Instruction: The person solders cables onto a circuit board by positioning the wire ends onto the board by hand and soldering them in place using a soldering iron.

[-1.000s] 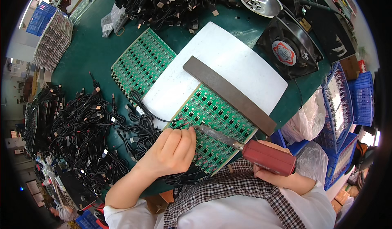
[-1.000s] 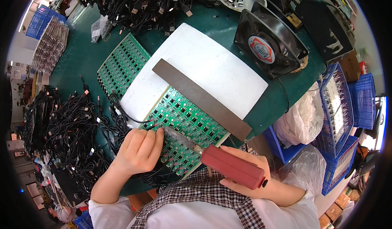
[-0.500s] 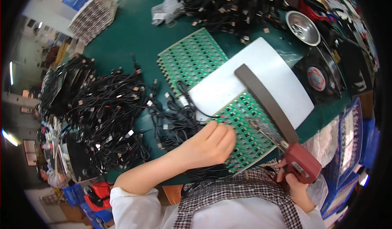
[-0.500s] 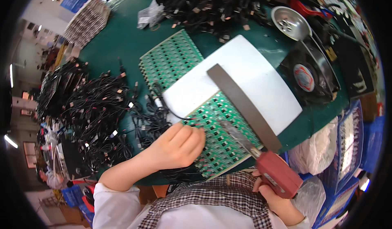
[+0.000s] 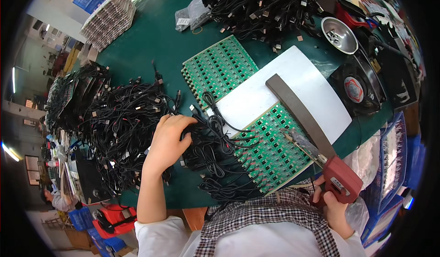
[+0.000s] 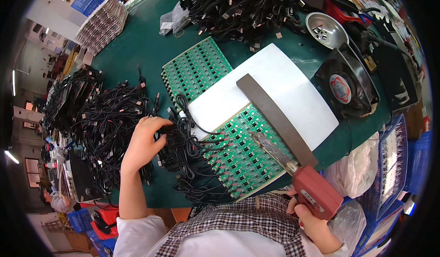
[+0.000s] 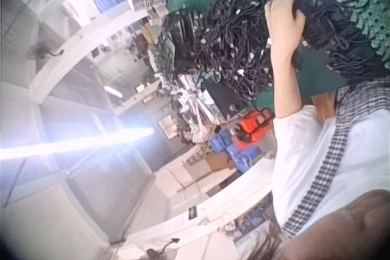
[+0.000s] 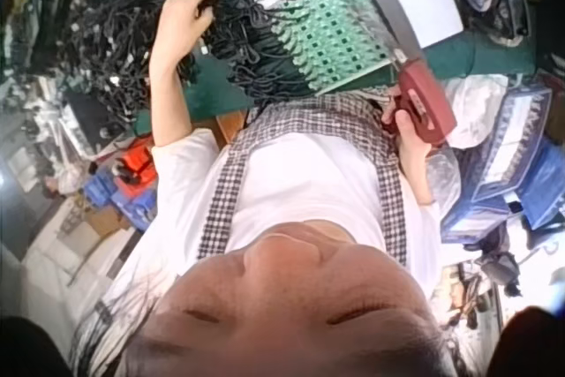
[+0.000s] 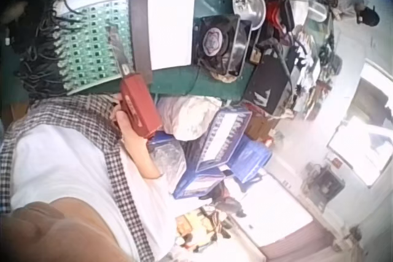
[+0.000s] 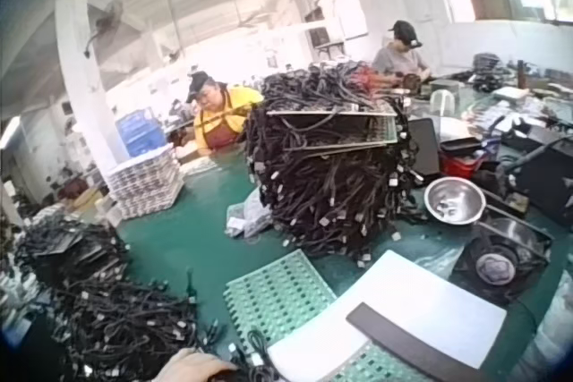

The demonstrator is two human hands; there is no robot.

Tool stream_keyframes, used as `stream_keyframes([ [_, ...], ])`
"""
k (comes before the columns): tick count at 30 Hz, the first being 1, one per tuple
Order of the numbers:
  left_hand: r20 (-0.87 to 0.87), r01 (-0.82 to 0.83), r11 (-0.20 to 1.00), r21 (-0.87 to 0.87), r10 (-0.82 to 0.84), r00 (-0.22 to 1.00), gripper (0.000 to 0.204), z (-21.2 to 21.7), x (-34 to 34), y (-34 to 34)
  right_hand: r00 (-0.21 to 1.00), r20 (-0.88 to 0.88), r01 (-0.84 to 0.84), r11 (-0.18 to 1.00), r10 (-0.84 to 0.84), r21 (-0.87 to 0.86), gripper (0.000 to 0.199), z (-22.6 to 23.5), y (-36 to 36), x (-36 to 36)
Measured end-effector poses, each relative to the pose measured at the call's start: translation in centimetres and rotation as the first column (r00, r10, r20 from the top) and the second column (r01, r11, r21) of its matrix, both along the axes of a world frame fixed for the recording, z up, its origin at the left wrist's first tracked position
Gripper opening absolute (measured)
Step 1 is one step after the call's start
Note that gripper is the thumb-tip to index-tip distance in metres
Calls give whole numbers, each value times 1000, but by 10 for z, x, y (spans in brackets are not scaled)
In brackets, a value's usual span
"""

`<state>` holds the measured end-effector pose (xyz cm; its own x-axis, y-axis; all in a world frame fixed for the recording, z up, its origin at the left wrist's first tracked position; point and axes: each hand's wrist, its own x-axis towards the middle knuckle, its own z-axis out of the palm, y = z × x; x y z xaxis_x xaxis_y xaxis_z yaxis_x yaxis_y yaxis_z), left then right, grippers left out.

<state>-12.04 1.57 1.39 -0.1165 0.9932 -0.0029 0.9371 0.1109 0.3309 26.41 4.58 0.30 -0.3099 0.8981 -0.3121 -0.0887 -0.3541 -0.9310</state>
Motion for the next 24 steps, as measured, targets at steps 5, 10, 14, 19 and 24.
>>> stream_keyframes([
  [5,-47,2,998,-65,-6,999,28,3,0,-3,984,-70,-159,987,161,38,51,0,3,6],
  [10,344,54,993,-109,-13,939,24,-1,-26,-10,984,-72,-158,987,160,42,52,-1,4,9],
  [14,409,-87,989,-121,129,903,14,-1,-23,-10,999,-45,3,1000,-3,-15,66,0,2,2],
  [19,557,-290,947,140,167,814,9,3,-34,-14,996,-66,-63,998,63,0,60,0,2,9],
  [24,688,-575,694,434,157,708,9,16,-39,-18,989,-89,-114,993,117,40,57,-1,2,11],
])
